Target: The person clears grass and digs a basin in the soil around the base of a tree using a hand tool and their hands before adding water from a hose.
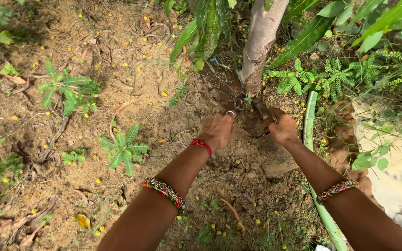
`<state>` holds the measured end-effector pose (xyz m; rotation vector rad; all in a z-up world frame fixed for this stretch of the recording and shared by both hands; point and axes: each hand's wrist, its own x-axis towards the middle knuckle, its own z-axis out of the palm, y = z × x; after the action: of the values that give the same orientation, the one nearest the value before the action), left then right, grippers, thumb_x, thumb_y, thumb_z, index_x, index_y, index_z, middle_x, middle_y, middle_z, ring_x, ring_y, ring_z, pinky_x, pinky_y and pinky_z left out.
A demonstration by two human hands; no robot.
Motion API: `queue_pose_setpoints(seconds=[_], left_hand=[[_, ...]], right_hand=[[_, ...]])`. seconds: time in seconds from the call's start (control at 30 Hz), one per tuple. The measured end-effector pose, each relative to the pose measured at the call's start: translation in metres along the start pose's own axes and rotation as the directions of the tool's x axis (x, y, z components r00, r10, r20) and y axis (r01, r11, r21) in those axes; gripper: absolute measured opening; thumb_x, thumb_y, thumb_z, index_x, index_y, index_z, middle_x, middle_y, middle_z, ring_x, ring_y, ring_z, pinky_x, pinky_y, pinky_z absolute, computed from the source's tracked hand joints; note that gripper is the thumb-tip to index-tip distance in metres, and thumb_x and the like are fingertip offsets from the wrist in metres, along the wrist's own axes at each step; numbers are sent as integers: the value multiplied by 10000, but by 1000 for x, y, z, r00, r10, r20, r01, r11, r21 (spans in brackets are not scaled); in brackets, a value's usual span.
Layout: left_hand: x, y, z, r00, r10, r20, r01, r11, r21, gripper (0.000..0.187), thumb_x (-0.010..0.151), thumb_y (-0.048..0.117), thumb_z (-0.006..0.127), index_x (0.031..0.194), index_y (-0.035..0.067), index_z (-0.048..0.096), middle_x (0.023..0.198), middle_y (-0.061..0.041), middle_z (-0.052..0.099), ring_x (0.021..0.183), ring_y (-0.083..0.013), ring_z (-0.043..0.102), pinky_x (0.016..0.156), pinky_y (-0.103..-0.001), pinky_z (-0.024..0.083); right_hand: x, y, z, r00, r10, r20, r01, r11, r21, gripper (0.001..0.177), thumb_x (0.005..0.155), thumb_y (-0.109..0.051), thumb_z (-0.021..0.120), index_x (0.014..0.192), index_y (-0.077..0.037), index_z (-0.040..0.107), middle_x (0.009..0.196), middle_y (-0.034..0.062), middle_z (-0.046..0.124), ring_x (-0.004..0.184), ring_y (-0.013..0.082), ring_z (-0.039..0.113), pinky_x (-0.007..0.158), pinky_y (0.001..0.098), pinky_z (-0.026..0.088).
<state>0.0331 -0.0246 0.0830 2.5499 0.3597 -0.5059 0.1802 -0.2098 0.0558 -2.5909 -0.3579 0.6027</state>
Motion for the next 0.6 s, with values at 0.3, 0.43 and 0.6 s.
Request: queue_pose_setpoints(seconds=[0.3, 0.43, 0.6], left_hand=[[48, -42, 60, 997, 4, 83, -4, 1000, -6, 64, 995, 115, 549, 966, 90, 498, 885, -48, 456, 841, -183, 506, 836, -386, 574], [48, -48, 59, 999, 8, 37, -12, 993, 114, 78, 948, 80, 572, 977, 137, 526, 877, -35, 458, 854, -161, 462, 919, -418, 488], [42, -44, 34, 992, -87, 91, 82, 995, 60, 83, 1017, 174, 560, 1012, 128, 492, 866, -39, 465, 791, -166, 495, 751, -316, 531]], right_hand=[[55, 39, 23, 987, 66, 148, -51, 993, -102, 643, 925, -370, 711, 1491, -176, 473, 1072, 185, 724, 665, 160, 660, 583, 357, 588], [48, 40, 6, 993, 44, 108, -66, 976, 207, 629, 776, -260, 803, 1344, -103, 581, 900, 66, 715, 675, 183, 715, 604, 391, 626], [-12, 29, -53, 976, -174, -131, 215, 866, 451, 345, 948, -351, 809, 905, -57, 635, 839, 131, 676, 734, 211, 627, 697, 419, 567]])
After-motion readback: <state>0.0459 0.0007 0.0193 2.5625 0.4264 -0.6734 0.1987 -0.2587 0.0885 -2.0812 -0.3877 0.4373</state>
